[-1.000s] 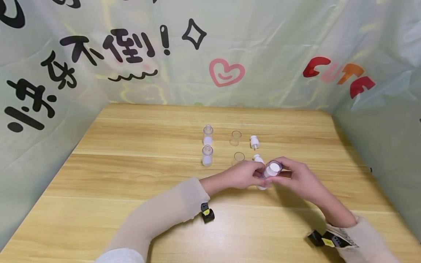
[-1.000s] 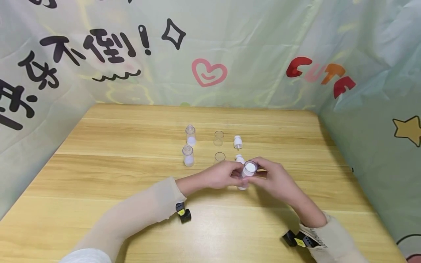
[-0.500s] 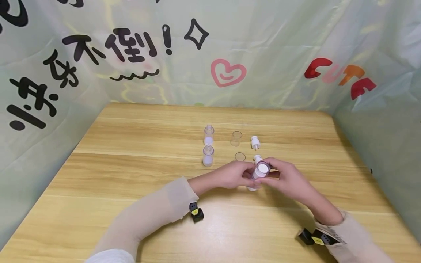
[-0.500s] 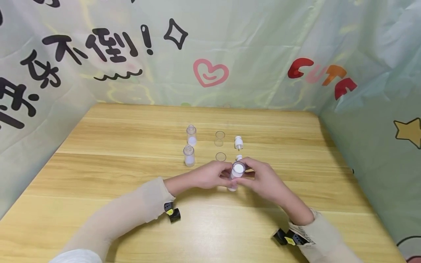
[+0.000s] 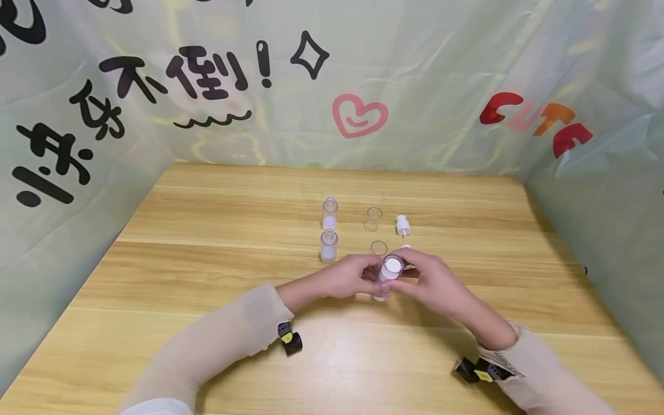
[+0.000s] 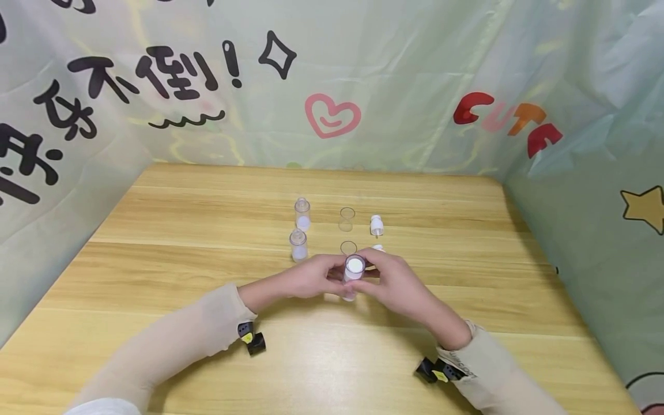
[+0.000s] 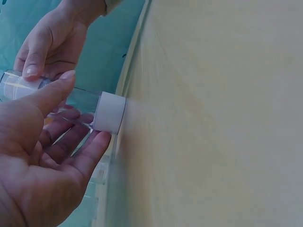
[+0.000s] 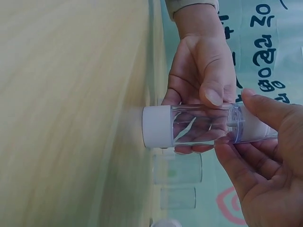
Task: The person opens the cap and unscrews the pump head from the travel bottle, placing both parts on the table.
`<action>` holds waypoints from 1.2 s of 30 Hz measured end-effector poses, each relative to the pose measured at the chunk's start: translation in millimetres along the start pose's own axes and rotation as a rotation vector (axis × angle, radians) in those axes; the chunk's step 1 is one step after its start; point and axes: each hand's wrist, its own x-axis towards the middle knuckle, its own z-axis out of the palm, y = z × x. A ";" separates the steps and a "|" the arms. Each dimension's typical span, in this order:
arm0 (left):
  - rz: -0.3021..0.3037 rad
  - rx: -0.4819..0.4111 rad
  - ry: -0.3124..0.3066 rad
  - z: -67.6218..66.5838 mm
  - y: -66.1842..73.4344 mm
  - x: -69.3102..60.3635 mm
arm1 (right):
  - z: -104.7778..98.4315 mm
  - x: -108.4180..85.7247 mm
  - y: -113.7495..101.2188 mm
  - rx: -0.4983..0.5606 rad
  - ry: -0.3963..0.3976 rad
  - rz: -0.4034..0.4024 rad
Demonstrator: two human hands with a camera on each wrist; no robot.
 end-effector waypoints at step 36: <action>-0.083 -0.069 0.051 -46.4 -20.3 -58.9 | 45.3 55.4 -24.3 -0.074 -0.062 -0.123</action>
